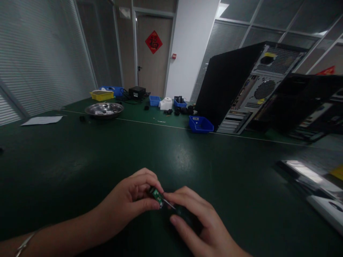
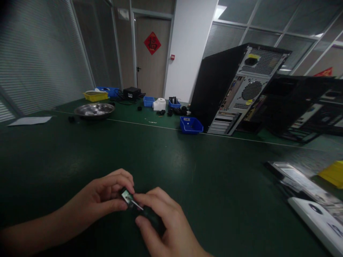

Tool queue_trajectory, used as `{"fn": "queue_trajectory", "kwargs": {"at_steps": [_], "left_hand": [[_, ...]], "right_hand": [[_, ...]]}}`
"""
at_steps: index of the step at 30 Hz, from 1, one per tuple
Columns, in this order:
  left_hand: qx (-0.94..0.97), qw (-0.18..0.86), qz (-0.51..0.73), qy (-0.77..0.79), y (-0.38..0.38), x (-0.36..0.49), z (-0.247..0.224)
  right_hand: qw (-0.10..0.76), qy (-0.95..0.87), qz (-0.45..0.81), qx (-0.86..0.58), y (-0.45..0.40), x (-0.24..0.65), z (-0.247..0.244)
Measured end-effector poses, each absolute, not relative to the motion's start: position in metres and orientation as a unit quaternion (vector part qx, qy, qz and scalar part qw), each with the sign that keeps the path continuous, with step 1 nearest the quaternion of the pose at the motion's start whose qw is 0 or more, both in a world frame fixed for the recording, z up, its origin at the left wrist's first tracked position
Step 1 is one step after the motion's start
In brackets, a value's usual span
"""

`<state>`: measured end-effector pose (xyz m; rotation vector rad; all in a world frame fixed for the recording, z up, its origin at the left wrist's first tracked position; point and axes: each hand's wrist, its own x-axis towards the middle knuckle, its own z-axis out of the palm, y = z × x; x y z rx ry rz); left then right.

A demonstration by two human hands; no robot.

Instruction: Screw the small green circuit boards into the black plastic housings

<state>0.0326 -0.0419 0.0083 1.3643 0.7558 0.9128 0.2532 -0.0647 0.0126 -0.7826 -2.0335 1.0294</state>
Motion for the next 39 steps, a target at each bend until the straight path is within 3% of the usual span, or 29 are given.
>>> {"fn": "queue_trajectory", "kwargs": {"at_steps": [9,19,31,39], "left_hand": [[0.590,0.604,0.383,0.375,-0.044,0.031,0.014],[0.754,0.408,0.352,0.375,-0.047,0.027,0.015],[0.574,0.611,0.379,0.391,-0.049,0.032,0.020],[0.557,0.621,0.377,0.402,-0.047,0.032,0.021]], "right_hand": [[0.367,-0.787,0.370,-0.330,-0.062,0.255,0.011],[0.327,-0.811,0.340,-0.345,-0.065,0.255,0.009],[0.390,-0.780,0.382,-0.307,-0.066,0.251,0.010],[0.382,-0.780,0.382,-0.318,-0.065,0.251,0.012]]}}
